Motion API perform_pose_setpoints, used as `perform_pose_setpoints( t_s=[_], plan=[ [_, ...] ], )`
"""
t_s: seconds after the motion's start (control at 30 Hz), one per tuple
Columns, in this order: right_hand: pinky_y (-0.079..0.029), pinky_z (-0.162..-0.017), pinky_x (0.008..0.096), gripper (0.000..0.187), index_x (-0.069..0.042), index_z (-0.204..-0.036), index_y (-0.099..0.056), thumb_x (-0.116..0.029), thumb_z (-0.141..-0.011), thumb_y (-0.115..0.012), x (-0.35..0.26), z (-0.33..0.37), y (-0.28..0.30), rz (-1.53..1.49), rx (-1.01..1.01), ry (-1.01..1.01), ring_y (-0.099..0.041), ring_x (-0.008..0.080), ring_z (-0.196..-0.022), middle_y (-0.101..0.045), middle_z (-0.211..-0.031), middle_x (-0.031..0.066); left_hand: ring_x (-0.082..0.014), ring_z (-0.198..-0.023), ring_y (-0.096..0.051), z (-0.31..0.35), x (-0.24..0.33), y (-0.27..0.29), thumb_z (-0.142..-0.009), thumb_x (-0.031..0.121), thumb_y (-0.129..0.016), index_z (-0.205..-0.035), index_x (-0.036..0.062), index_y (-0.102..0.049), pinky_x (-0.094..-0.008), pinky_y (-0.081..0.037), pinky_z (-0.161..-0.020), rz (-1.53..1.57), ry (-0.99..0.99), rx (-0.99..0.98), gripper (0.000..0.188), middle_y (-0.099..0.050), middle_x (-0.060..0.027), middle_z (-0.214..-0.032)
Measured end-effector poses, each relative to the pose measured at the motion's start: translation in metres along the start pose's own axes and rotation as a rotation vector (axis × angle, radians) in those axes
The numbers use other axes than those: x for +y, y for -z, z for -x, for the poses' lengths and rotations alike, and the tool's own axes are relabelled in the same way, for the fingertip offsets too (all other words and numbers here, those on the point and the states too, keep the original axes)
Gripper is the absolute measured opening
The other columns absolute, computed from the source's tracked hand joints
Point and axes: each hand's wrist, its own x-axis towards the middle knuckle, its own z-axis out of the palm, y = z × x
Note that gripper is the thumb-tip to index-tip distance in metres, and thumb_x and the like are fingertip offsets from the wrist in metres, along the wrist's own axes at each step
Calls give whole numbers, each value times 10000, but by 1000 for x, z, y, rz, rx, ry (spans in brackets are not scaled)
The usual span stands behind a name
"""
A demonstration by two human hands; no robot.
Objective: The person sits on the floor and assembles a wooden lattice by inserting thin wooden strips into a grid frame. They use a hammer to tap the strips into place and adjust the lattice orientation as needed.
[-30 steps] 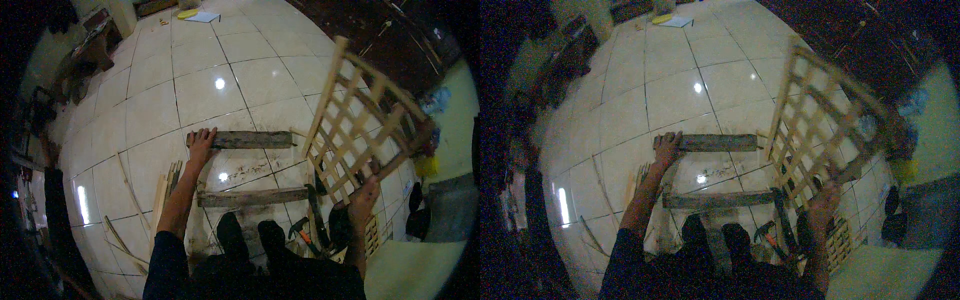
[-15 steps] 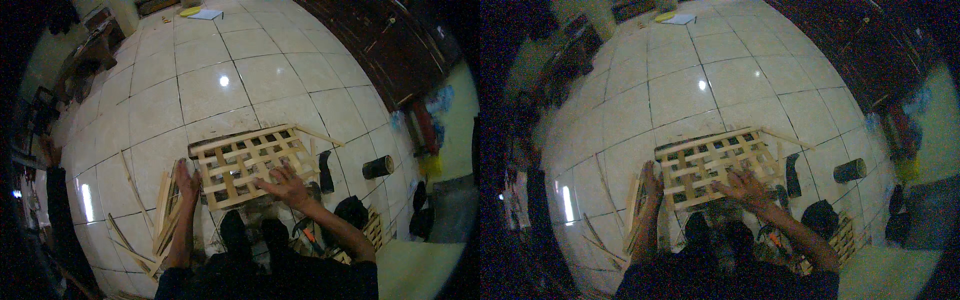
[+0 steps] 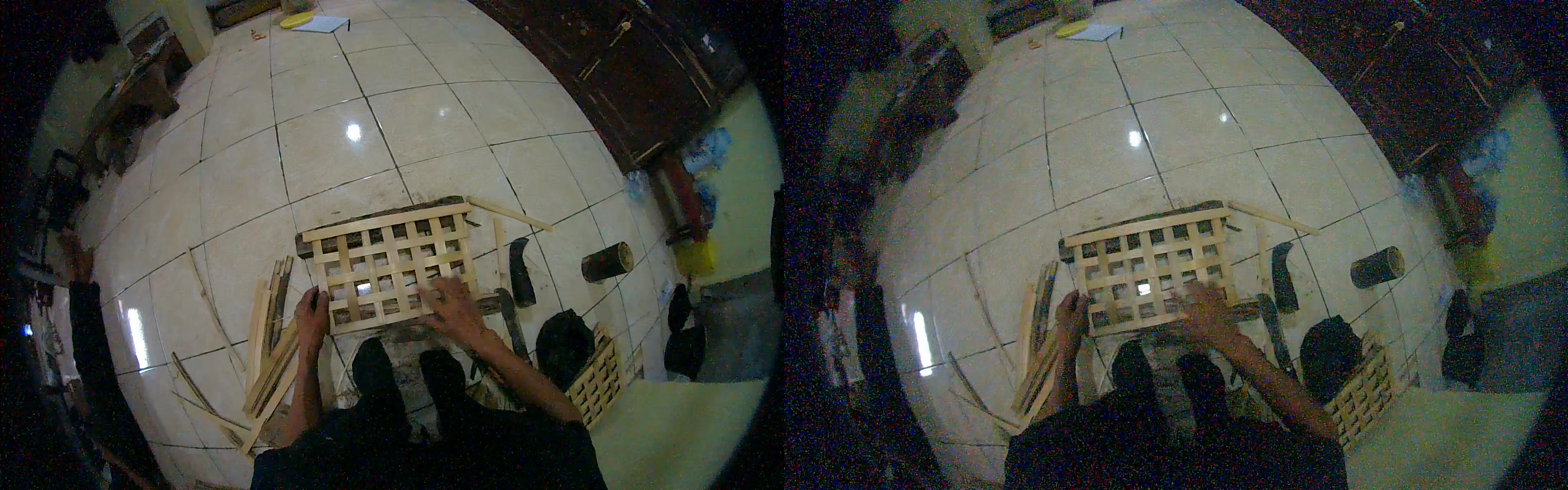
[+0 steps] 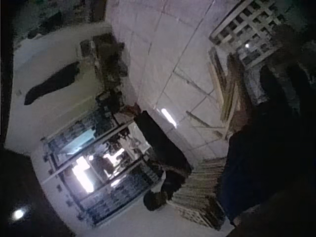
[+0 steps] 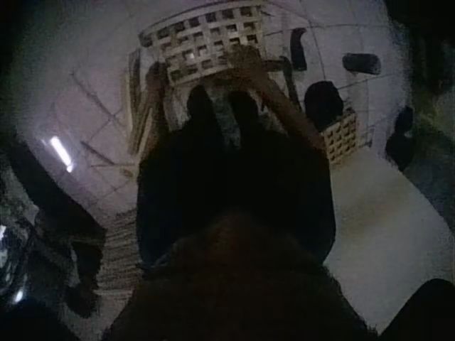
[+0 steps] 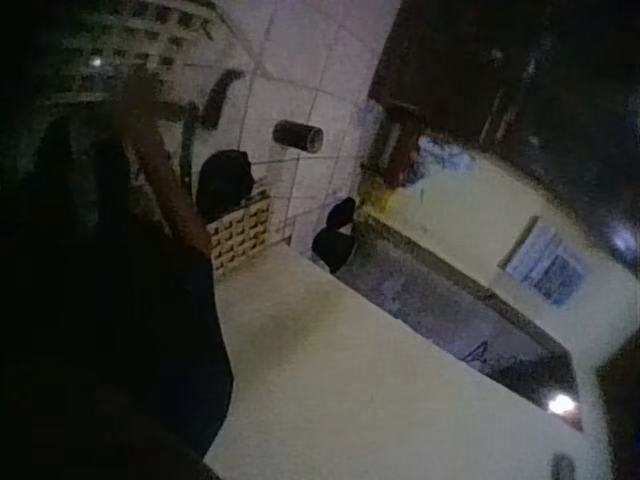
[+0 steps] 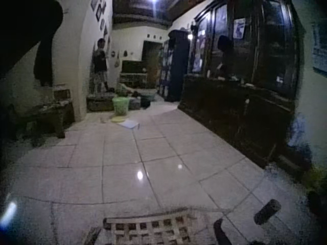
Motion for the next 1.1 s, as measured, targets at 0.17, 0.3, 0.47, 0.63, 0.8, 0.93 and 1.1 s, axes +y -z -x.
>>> perform_pose_setpoints(
  t_s=[0.17, 0.3, 0.47, 0.63, 0.8, 0.93, 1.1],
  plan=[
    [-393, -954, 507, 326, 14, -1108, -581, -259, -963, -474, 76, 81, -68, -149, 449, -635, -490, 412, -1081, -522, -1177, 241, -211, -922, -588, 26, 34, -18, -951, 222, -547, -1115, -55, -599, -332, -461, -835, 50, -108, 98, 326, -643, -147, -986],
    [-416, -893, 499, 337, 30, -1069, -578, -265, -986, -437, 60, 51, -47, -364, 353, -732, -501, 421, -1029, -523, -1116, 270, -197, -916, -583, 37, 28, -18, -962, 212, -535, -1094, -63, -601, -326, -458, -836, 96, -121, 231, 312, -646, -131, -984],
    [-423, -866, 482, 379, 10, -1074, -597, -304, -1005, -395, 68, 24, -43, -381, 316, -659, -511, 396, -1012, -528, -1075, 259, -186, -898, -588, 42, 15, -16, -960, 212, -548, -1092, -50, -624, -319, -461, -819, 155, 11, 234, 303, -661, -125, -959],
    [-417, -841, 508, 374, -5, -1041, -626, -328, -986, -443, 63, 13, -39, -212, 329, -718, -530, 392, -979, -558, -1027, 244, -152, -748, -540, 27, 16, -4, -954, 247, -562, -949, -53, -646, -301, -454, -714, -48, -4, 230, 312, -627, -93, -791],
    [-408, -839, 545, 345, -34, -1005, -651, -330, -974, -477, 60, -5, -30, 5, 336, -649, -546, 365, -999, -616, -1042, 167, -121, -628, -444, 18, 31, -1, -913, 336, -616, -874, -60, -631, -295, -384, -576, 32, -18, 266, 398, -552, -56, -657],
    [-414, -824, 495, 338, -54, -955, -679, -362, -947, -540, 80, -9, -35, -274, 289, -671, -576, 336, -913, -638, -939, 155, -111, -627, -439, 19, 33, 4, -897, 323, -634, -872, -53, -642, -291, -379, -570, 202, 193, 129, 377, -554, -35, -653],
    [-431, -891, 495, 333, -41, -1070, -643, -303, -972, -463, 78, 0, -42, -105, 257, -673, -568, 372, -988, -625, -1058, 182, -107, -677, -525, 14, 15, 3, -901, 302, -627, -874, -51, -672, -285, -440, -624, 146, 87, 130, 357, -624, -34, -707]
  ],
)
